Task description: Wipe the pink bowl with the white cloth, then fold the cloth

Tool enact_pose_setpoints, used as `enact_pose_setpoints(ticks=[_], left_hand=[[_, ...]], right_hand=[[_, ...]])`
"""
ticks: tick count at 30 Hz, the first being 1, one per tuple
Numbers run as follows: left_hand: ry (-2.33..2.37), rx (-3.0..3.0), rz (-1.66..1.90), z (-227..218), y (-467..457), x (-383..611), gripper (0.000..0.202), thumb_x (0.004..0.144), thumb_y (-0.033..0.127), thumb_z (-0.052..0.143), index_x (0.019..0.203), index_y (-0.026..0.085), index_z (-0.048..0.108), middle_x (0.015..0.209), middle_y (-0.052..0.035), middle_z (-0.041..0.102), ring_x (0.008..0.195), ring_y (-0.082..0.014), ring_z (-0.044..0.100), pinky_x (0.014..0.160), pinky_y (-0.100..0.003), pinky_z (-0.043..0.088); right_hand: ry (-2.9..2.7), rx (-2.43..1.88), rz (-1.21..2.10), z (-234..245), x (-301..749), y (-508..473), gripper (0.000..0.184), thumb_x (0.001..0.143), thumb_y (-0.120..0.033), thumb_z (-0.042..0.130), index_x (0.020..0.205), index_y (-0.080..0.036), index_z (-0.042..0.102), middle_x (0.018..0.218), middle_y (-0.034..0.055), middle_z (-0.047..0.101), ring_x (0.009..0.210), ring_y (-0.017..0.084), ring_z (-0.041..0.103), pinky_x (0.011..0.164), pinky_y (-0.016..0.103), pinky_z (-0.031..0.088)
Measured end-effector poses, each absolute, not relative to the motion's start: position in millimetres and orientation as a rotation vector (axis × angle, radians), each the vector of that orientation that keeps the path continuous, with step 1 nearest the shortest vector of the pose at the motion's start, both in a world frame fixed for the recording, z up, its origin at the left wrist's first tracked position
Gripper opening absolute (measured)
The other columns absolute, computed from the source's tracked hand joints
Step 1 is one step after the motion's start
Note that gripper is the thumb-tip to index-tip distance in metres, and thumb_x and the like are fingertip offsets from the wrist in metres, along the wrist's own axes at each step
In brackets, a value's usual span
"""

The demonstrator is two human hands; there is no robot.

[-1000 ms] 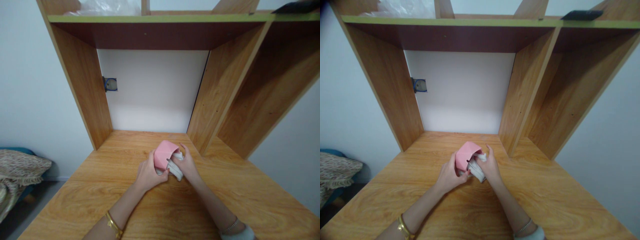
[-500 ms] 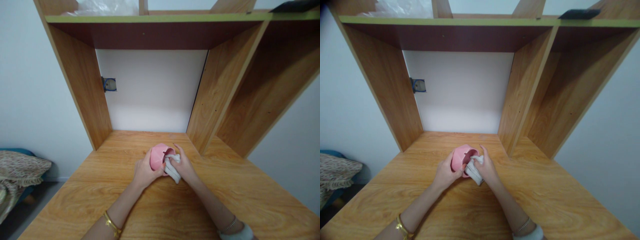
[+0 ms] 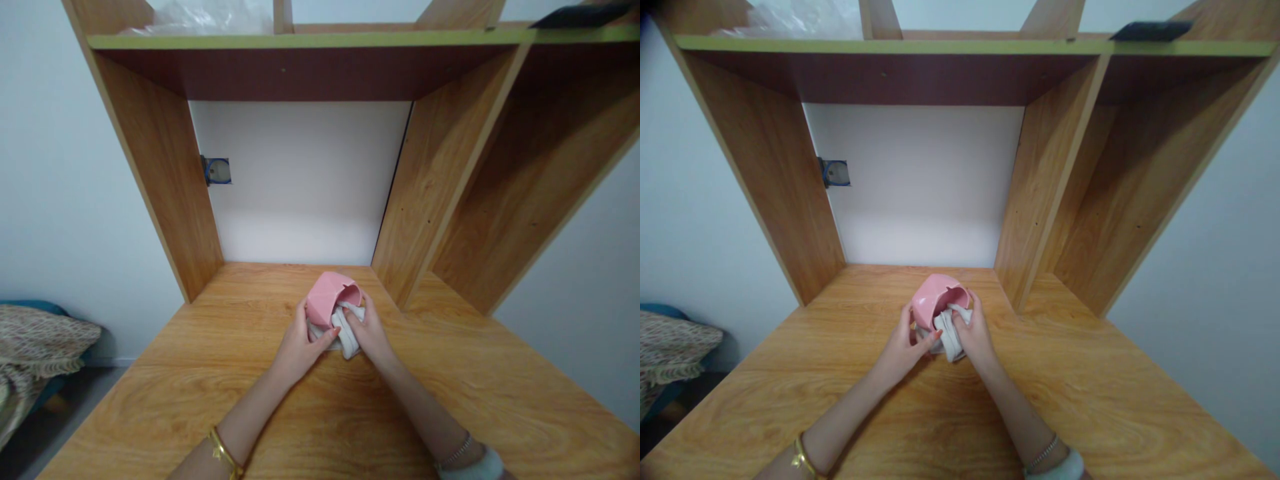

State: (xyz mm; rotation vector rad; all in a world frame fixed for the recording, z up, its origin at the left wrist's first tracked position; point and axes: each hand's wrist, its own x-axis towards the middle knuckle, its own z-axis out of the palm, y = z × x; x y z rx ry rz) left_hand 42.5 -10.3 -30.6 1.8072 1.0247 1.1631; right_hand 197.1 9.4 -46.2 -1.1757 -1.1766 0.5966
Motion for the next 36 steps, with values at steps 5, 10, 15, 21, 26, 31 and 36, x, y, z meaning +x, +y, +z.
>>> enact_pose_setpoints(ticks=[5,10,15,21,26,31,36], left_hand=[[1.028,1.732,1.19,-35,-9,43,0.053,0.072,0.043,0.059,0.11,0.017,0.032,0.076,0.0004,0.057,0.055,-0.0098,0.054,0.051,-0.022,0.044],[1.082,1.76,1.247,-31,-12,43,0.047,0.073,0.043,0.058,0.104,0.018,0.033,0.09,-0.0035,0.056,0.067,-0.0114,0.056,0.057,-0.022,0.046],[1.088,1.72,1.255,-27,-14,42,0.048,0.072,0.043,0.059,0.105,0.018,0.034,0.095,-0.0054,0.057,0.082,-0.0161,0.058,0.068,-0.027,0.047],[1.103,1.753,1.303,-25,-12,39,0.052,0.072,0.042,0.06,0.111,0.018,0.036,0.102,-0.0075,0.056,0.088,-0.0178,0.057,0.075,-0.029,0.046],[1.291,1.872,1.226,-19,-13,35,0.053,0.069,0.045,0.06,0.111,0.018,0.043,0.1,-0.007,0.06,0.087,-0.0203,0.058,0.073,-0.03,0.046],[1.397,2.003,1.112,-12,-17,33,0.056,0.065,0.047,0.06,0.112,0.018,0.047,0.092,-0.0067,0.064,0.079,-0.0212,0.061,0.066,-0.029,0.047],[1.407,2.105,1.169,-12,-18,29,0.057,0.066,0.047,0.056,0.113,0.015,0.049,0.088,-0.0071,0.065,0.076,-0.021,0.062,0.066,-0.029,0.048]], right_hand=[[-1.141,-1.18,0.762,-40,192,8,0.054,0.062,-0.027,0.057,0.112,-0.02,0.039,0.081,0.0019,0.063,0.069,0.018,0.061,0.065,0.032,0.05],[-1.126,-1.168,0.822,-41,187,7,0.05,0.059,-0.028,0.058,0.106,-0.02,0.041,0.076,0.0004,0.063,0.065,0.017,0.06,0.06,0.029,0.05],[-1.183,-1.191,0.815,-46,189,7,0.054,0.063,-0.028,0.057,0.113,-0.019,0.038,0.081,0.0017,0.062,0.064,0.016,0.059,0.059,0.029,0.049],[-1.22,-1.255,0.745,-41,188,7,0.06,0.061,-0.028,0.058,0.117,-0.018,0.038,0.086,0.0031,0.061,0.068,0.016,0.059,0.064,0.029,0.048],[-1.267,-1.368,0.697,-38,195,6,0.069,0.061,-0.028,0.058,0.123,-0.015,0.033,0.077,0.0008,0.059,0.061,0.015,0.056,0.059,0.028,0.047],[-1.408,-1.507,0.51,-35,202,4,0.07,0.063,-0.027,0.057,0.128,-0.016,0.031,0.073,0.0003,0.059,0.059,0.015,0.054,0.059,0.028,0.045],[-1.517,-1.531,0.445,-26,199,-3,0.069,0.066,-0.026,0.055,0.13,-0.019,0.03,0.076,0.0006,0.062,0.06,0.015,0.056,0.058,0.027,0.044]])
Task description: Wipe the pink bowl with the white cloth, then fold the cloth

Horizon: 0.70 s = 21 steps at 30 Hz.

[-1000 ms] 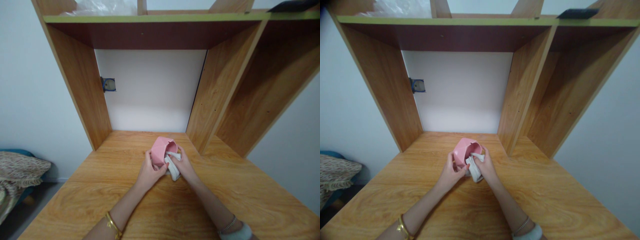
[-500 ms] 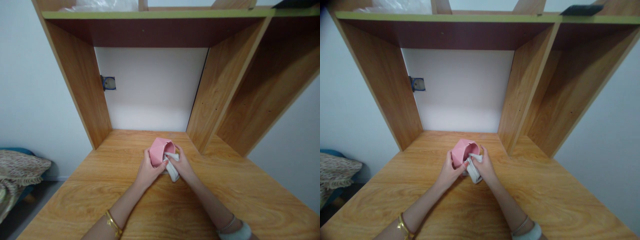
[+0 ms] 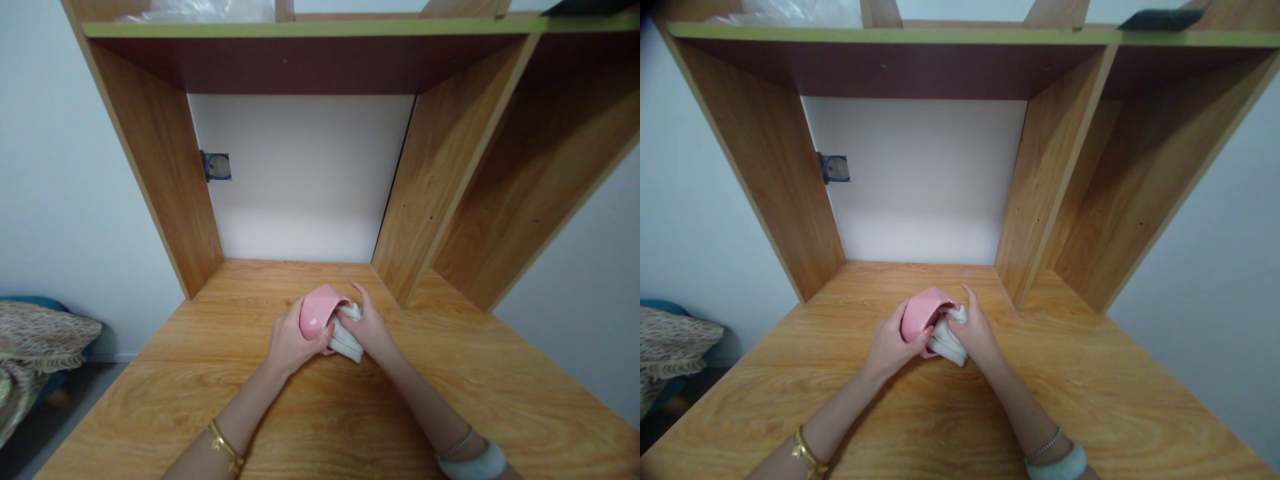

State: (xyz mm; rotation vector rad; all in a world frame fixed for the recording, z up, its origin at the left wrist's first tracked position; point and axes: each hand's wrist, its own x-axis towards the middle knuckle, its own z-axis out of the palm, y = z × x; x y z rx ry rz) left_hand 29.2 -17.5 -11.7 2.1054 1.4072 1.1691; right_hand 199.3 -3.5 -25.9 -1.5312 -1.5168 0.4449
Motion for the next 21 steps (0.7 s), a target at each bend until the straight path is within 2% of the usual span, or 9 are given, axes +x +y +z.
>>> enact_pose_setpoints(ticks=[6,12,15,18,21], left_hand=[[1.378,2.191,1.208,-16,-17,24,0.061,0.062,0.048,0.059,0.113,0.016,0.05,0.09,-0.0077,0.066,0.078,-0.0227,0.062,0.071,-0.032,0.049],[1.408,2.067,1.203,-17,-13,26,0.062,0.067,0.049,0.058,0.119,0.018,0.046,0.1,-0.009,0.064,0.087,-0.0258,0.06,0.078,-0.036,0.046],[1.321,1.973,1.245,-17,-11,27,0.063,0.072,0.047,0.056,0.126,0.02,0.038,0.109,-0.0086,0.059,0.093,-0.0242,0.058,0.081,-0.035,0.044],[1.214,1.938,1.257,-18,-10,29,0.076,0.071,0.046,0.059,0.133,0.019,0.024,0.118,-0.0107,0.052,0.101,-0.024,0.054,0.084,-0.035,0.043],[1.154,1.923,1.239,-20,-12,34,0.081,0.069,0.045,0.062,0.133,0.018,0.021,0.124,-0.0127,0.047,0.107,-0.025,0.049,0.086,-0.036,0.041]], right_hand=[[-1.621,-1.478,0.5,-27,196,-7,0.065,0.068,-0.027,0.054,0.129,-0.02,0.033,0.075,0.0008,0.063,0.066,0.018,0.059,0.063,0.028,0.045],[-1.553,-1.339,0.546,-33,194,-7,0.062,0.072,-0.023,0.049,0.131,-0.021,0.031,0.091,0.0039,0.064,0.082,0.021,0.06,0.075,0.034,0.045],[-1.473,-1.323,0.521,-34,193,-6,0.061,0.071,-0.022,0.048,0.13,-0.02,0.031,0.103,0.0062,0.061,0.09,0.021,0.058,0.082,0.037,0.043],[-1.367,-1.267,0.535,-34,193,-2,0.057,0.072,-0.023,0.048,0.127,-0.02,0.034,0.11,0.008,0.057,0.097,0.021,0.056,0.087,0.037,0.041],[-1.258,-1.201,0.576,-35,193,2,0.048,0.071,-0.025,0.048,0.118,-0.018,0.041,0.111,0.0091,0.056,0.099,0.02,0.054,0.089,0.038,0.041]])
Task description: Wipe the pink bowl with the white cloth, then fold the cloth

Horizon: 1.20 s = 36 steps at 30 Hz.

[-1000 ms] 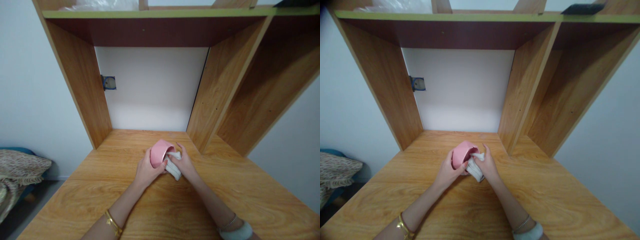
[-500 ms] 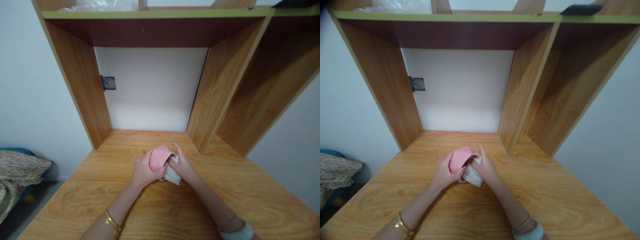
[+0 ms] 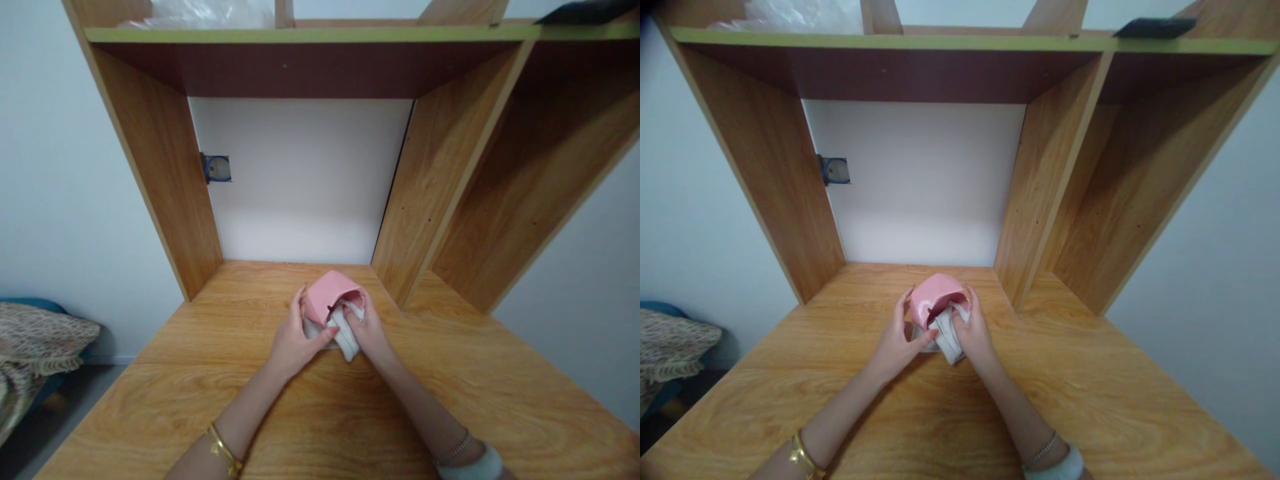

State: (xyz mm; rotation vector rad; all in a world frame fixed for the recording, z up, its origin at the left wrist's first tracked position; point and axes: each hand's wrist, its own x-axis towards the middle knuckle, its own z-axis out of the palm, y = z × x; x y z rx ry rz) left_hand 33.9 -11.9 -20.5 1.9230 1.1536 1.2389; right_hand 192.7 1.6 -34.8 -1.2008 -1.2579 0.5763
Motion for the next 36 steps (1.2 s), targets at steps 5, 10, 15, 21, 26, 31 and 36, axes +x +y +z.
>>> enact_pose_setpoints(ticks=[5,10,15,21,26,31,36], left_hand=[[1.03,1.861,1.171,-26,-15,40,0.067,0.073,0.043,0.059,0.127,0.016,0.028,0.101,-0.0089,0.057,0.082,-0.0188,0.058,0.071,-0.031,0.047],[1.044,1.826,1.159,-25,-15,38,0.058,0.073,0.043,0.058,0.118,0.015,0.032,0.074,0.0013,0.054,0.056,-0.0107,0.05,0.052,-0.022,0.042],[1.14,1.926,1.199,-20,-17,36,0.056,0.068,0.043,0.062,0.111,0.016,0.038,0.078,-0.0009,0.057,0.061,-0.012,0.052,0.055,-0.023,0.042],[1.253,1.979,1.199,-15,-18,33,0.055,0.065,0.044,0.062,0.11,0.017,0.046,0.086,-0.0052,0.063,0.071,-0.0175,0.058,0.061,-0.026,0.044],[1.43,2.06,1.167,-10,-17,30,0.056,0.062,0.049,0.062,0.108,0.018,0.052,0.078,-0.0052,0.065,0.067,-0.0201,0.059,0.06,-0.028,0.044],[1.432,2.112,1.158,-11,-16,27,0.049,0.066,0.048,0.057,0.107,0.02,0.055,0.078,-0.0043,0.066,0.067,-0.0199,0.06,0.063,-0.028,0.044],[1.372,2.085,1.196,-14,-14,25,0.055,0.07,0.047,0.055,0.118,0.021,0.049,0.091,-0.0054,0.066,0.078,-0.0218,0.061,0.071,-0.03,0.045]], right_hand=[[-1.192,-1.149,0.66,-36,189,4,0.038,0.07,-0.031,0.053,0.105,-0.017,0.047,0.104,0.0101,0.059,0.096,0.022,0.056,0.085,0.039,0.043],[-1.196,-1.116,0.719,-36,185,4,0.041,0.067,-0.033,0.058,0.103,-0.019,0.047,0.1,0.0074,0.06,0.095,0.021,0.056,0.082,0.036,0.045],[-1.185,-1.227,0.743,-35,191,6,0.055,0.06,-0.03,0.063,0.11,-0.019,0.042,0.096,0.0066,0.061,0.081,0.02,0.06,0.074,0.034,0.047],[-1.26,-1.351,0.618,-39,197,7,0.066,0.059,-0.028,0.064,0.118,-0.018,0.039,0.094,0.0056,0.062,0.081,0.02,0.059,0.075,0.035,0.045],[-1.384,-1.436,0.506,-35,197,2,0.068,0.061,-0.03,0.062,0.123,-0.018,0.037,0.086,0.0043,0.062,0.073,0.02,0.059,0.068,0.033,0.046],[-1.476,-1.45,0.462,-31,197,-3,0.063,0.066,-0.027,0.055,0.126,-0.02,0.037,0.077,0.0008,0.062,0.063,0.017,0.058,0.062,0.03,0.046],[-1.462,-1.344,0.499,-31,196,-4,0.058,0.069,-0.023,0.049,0.126,-0.02,0.036,0.084,0.0019,0.063,0.066,0.016,0.058,0.064,0.03,0.047]])
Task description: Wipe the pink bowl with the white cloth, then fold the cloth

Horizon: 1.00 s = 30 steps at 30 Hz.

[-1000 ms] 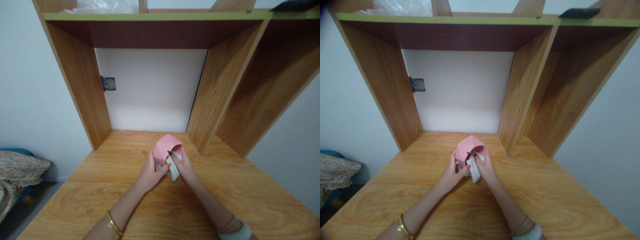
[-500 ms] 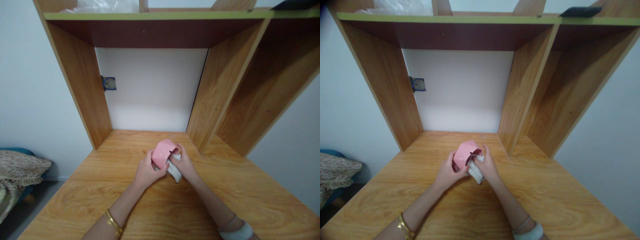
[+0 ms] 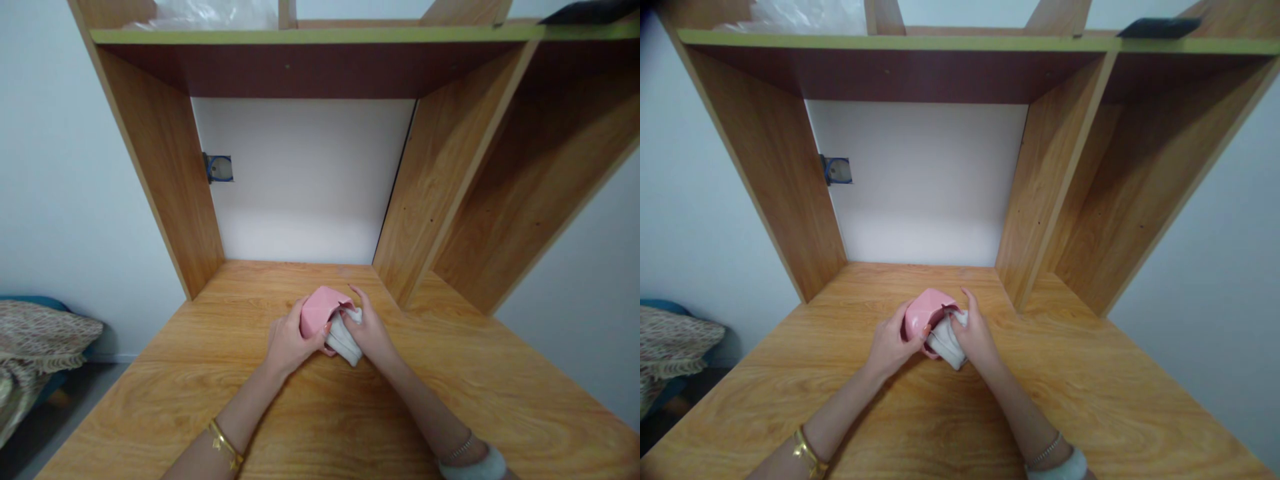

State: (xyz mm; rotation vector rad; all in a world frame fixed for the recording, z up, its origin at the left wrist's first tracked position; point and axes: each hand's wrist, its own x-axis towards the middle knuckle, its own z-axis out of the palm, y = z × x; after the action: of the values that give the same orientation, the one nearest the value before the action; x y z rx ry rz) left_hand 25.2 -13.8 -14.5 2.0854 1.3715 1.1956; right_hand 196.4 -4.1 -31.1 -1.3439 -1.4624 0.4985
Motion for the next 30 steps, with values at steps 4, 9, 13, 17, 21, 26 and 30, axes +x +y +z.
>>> enact_pose_setpoints(ticks=[4,9,13,17,21,26,30], left_hand=[[1.333,2.063,1.188,-16,-13,25,0.063,0.078,0.048,0.047,0.132,0.018,0.031,0.093,-0.0074,0.064,0.078,-0.0225,0.06,0.071,-0.032,0.045],[1.194,2.014,1.231,-16,-14,28,0.084,0.073,0.046,0.056,0.137,0.017,0.012,0.108,-0.0102,0.058,0.089,-0.0237,0.058,0.077,-0.034,0.044],[1.084,1.981,1.246,-18,-15,32,0.09,0.068,0.044,0.064,0.137,0.017,0.012,0.12,-0.0134,0.05,0.105,-0.0258,0.051,0.086,-0.036,0.041],[1.025,1.917,1.18,-24,-15,35,0.084,0.068,0.041,0.065,0.134,0.016,0.02,0.098,-0.0097,0.059,0.087,-0.0222,0.058,0.076,-0.033,0.046],[1.05,1.928,1.135,-28,-12,34,0.076,0.071,0.041,0.062,0.131,0.015,0.023,0.085,-0.0051,0.061,0.07,-0.0173,0.059,0.066,-0.03,0.048],[1.168,2.056,1.193,-25,-11,34,0.071,0.069,0.043,0.061,0.126,0.015,0.028,0.102,-0.0097,0.06,0.084,-0.0206,0.059,0.072,-0.032,0.047],[1.26,2.142,1.174,-18,-16,34,0.07,0.067,0.044,0.061,0.125,0.016,0.032,0.104,-0.009,0.06,0.087,-0.022,0.06,0.074,-0.032,0.047]], right_hand=[[-1.393,-1.348,0.474,-27,194,-7,0.056,0.072,-0.024,0.047,0.126,-0.02,0.035,0.088,0.003,0.063,0.069,0.017,0.059,0.065,0.031,0.047],[-1.327,-1.295,0.541,-23,191,-10,0.057,0.076,-0.028,0.046,0.129,-0.019,0.03,0.088,0.0054,0.064,0.072,0.019,0.061,0.064,0.03,0.048],[-1.238,-1.234,0.551,-26,192,-6,0.056,0.076,-0.031,0.049,0.127,-0.02,0.031,0.103,0.0088,0.059,0.089,0.02,0.058,0.076,0.033,0.047],[-1.207,-1.178,0.554,-27,192,-3,0.056,0.074,-0.031,0.052,0.125,-0.021,0.033,0.111,0.0092,0.056,0.098,0.02,0.054,0.084,0.035,0.043],[-1.19,-1.144,0.614,-28,191,-2,0.06,0.072,-0.033,0.054,0.126,-0.02,0.032,0.109,0.0089,0.056,0.093,0.02,0.056,0.08,0.035,0.045],[-1.223,-1.276,0.598,-29,191,-2,0.071,0.067,-0.03,0.06,0.129,-0.018,0.028,0.094,0.0062,0.061,0.076,0.019,0.06,0.07,0.033,0.048],[-1.258,-1.358,0.585,-28,192,-2,0.076,0.064,-0.03,0.061,0.13,-0.017,0.025,0.085,0.0046,0.062,0.071,0.019,0.06,0.066,0.032,0.048]])
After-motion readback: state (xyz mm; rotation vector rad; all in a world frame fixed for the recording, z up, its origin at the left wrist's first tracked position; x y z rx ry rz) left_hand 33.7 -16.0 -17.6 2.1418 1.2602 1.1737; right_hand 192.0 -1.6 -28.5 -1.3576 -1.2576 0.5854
